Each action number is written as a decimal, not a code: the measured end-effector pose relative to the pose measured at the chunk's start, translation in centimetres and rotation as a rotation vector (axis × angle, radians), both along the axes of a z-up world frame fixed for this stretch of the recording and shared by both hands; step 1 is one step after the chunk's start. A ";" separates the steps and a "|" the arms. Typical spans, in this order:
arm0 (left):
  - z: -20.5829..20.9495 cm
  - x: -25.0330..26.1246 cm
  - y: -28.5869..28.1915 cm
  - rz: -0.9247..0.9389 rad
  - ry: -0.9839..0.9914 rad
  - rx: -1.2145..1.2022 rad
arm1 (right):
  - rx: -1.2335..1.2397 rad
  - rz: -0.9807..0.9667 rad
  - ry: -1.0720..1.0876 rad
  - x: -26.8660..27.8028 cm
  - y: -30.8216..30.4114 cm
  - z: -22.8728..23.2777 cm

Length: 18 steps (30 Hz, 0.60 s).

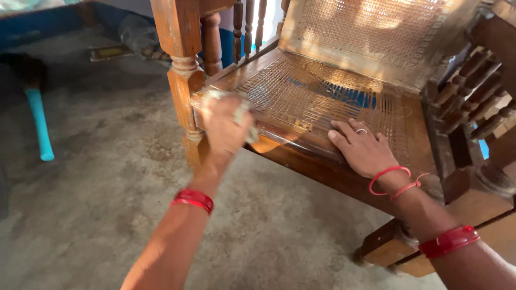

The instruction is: The person wipes the woven seat and wooden frame of a chair with a cloth, moving from the seat surface to the legs and back to the seat. The chair has a damaged woven seat and is placed on a concrete floor.

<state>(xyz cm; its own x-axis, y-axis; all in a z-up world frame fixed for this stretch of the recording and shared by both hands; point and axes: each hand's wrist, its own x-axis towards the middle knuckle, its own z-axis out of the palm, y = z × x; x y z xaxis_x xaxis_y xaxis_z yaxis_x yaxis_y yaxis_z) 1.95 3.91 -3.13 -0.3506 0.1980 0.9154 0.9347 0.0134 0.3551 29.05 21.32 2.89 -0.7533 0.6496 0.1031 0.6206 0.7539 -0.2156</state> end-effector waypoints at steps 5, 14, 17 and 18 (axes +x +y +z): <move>0.6 -3.2 -0.3 0.142 -0.015 0.147 | 0.016 -0.018 0.002 0.0 0.0 -0.2; 2.3 10.6 1.5 -0.300 0.442 -0.270 | 0.142 0.074 0.003 0.2 -0.1 -0.4; 2.5 4.6 2.2 -0.026 0.306 -1.052 | 0.100 0.045 0.058 0.3 0.0 -0.3; 1.9 2.1 1.4 -0.100 0.397 -0.582 | 0.098 0.043 0.070 0.4 0.0 -0.2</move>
